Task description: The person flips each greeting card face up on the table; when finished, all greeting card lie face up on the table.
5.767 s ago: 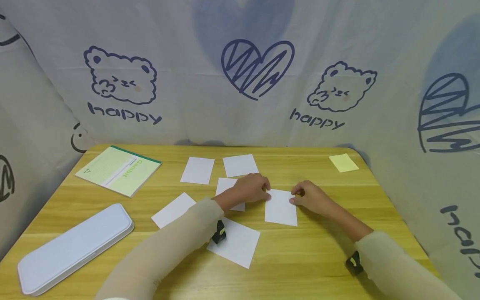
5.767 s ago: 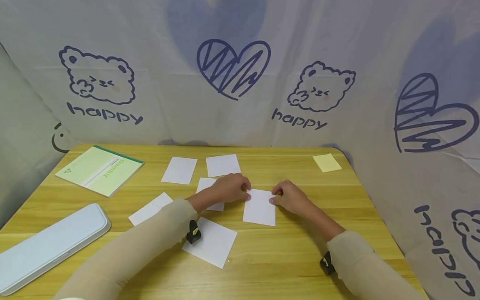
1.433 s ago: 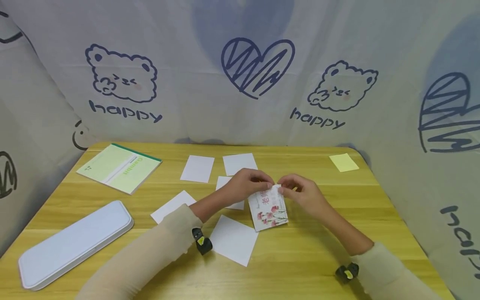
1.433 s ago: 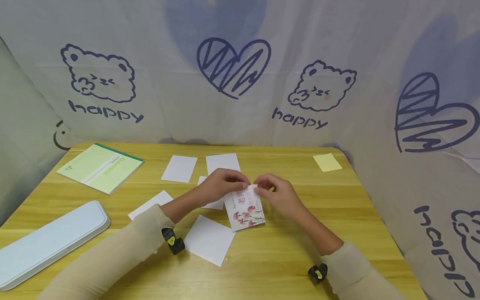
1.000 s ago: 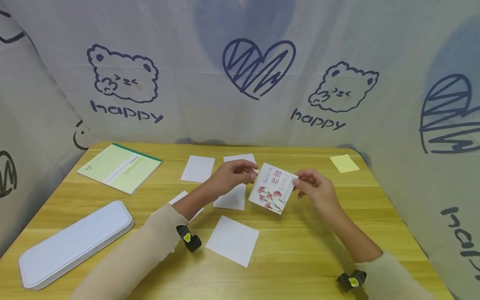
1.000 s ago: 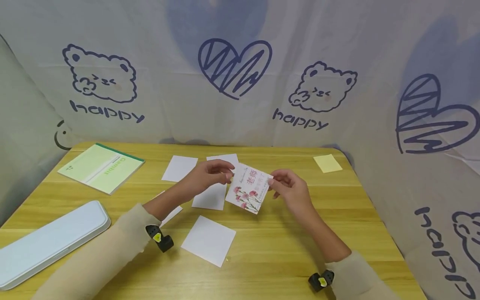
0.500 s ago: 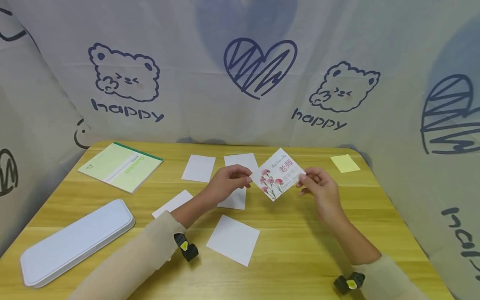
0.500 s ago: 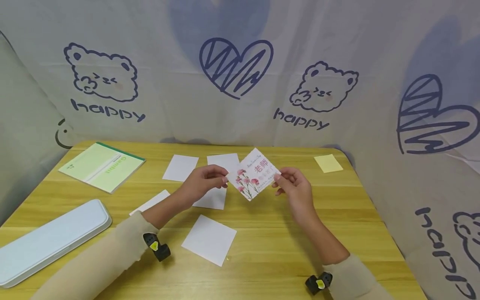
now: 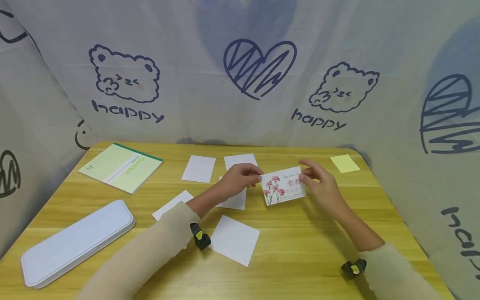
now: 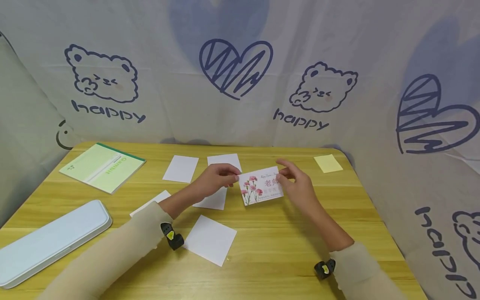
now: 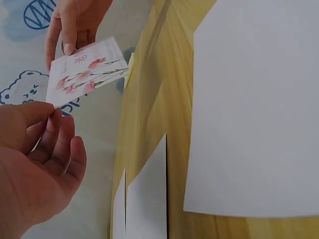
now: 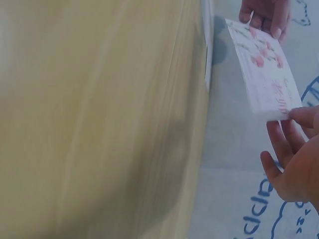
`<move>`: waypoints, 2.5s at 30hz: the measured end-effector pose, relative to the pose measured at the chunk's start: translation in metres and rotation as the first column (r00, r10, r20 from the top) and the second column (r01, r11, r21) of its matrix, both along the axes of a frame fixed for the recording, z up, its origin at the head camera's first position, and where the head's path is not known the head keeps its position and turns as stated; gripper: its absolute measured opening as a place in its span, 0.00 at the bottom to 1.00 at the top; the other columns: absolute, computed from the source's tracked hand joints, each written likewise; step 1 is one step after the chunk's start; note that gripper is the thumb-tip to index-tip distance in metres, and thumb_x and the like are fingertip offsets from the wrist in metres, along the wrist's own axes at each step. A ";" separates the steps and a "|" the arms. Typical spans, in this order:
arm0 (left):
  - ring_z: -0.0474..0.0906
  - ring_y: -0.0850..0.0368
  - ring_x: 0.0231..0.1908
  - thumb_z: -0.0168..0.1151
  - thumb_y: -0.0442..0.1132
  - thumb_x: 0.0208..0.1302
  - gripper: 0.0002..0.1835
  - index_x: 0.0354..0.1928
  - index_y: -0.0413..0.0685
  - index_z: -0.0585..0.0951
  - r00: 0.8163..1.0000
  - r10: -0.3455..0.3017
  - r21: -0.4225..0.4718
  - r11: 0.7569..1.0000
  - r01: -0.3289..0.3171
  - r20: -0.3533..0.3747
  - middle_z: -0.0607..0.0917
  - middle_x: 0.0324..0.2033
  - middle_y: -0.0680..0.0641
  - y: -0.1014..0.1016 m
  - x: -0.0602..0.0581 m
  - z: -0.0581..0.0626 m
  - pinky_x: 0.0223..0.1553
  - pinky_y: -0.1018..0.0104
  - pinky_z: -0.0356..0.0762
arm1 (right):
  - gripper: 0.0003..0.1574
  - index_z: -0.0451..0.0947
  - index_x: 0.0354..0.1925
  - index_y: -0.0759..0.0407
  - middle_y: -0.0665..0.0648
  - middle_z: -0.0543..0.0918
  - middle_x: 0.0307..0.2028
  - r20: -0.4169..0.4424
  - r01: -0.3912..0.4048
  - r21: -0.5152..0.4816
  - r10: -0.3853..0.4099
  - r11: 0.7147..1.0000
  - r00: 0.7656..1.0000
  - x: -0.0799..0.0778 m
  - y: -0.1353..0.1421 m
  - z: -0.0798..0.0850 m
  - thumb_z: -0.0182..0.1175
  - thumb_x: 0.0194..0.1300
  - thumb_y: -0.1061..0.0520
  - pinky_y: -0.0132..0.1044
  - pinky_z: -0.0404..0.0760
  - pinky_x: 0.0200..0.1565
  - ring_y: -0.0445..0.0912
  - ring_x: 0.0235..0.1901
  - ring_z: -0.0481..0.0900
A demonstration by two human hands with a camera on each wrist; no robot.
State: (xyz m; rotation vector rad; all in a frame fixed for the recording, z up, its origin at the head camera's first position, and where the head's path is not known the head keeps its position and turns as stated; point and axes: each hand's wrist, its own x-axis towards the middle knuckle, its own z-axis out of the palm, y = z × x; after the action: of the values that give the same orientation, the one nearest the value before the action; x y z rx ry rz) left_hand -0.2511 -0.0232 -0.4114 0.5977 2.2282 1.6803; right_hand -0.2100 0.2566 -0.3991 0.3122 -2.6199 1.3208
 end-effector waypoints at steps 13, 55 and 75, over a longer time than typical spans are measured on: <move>0.82 0.44 0.45 0.58 0.39 0.74 0.12 0.53 0.45 0.84 0.999 -0.023 -0.146 0.989 0.018 -0.034 0.85 0.44 0.45 0.032 -0.045 -0.014 0.43 0.56 0.81 | 0.17 0.80 0.58 0.61 0.63 0.85 0.46 0.004 0.019 0.119 -0.020 0.993 1.000 -0.046 0.027 -0.016 0.59 0.74 0.57 0.42 0.77 0.50 0.54 0.48 0.80; 0.78 0.54 0.58 0.56 0.45 0.75 0.12 0.47 0.59 0.89 0.901 -0.035 -0.592 0.764 -0.255 -0.433 0.88 0.50 0.57 0.090 -0.125 -0.044 0.69 0.52 0.64 | 0.12 0.79 0.50 0.60 0.61 0.82 0.46 0.245 0.077 0.393 -0.185 0.916 0.952 -0.142 0.053 -0.054 0.59 0.73 0.55 0.52 0.71 0.58 0.55 0.47 0.75; 0.78 0.52 0.52 0.58 0.42 0.74 0.12 0.53 0.49 0.83 0.957 0.040 -0.495 0.849 -0.185 -0.288 0.84 0.53 0.47 0.000 -0.117 -0.019 0.56 0.55 0.74 | 0.20 0.77 0.59 0.60 0.60 0.81 0.50 0.230 -0.136 0.333 0.060 0.933 0.971 -0.141 -0.010 -0.033 0.59 0.74 0.52 0.45 0.78 0.44 0.53 0.45 0.77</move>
State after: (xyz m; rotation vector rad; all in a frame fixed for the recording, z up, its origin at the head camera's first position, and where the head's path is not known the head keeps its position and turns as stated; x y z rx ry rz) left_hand -0.3684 -0.0227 -0.4299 0.5826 2.8066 0.9967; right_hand -0.3509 0.2466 -0.4317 0.3737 -3.0609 0.9569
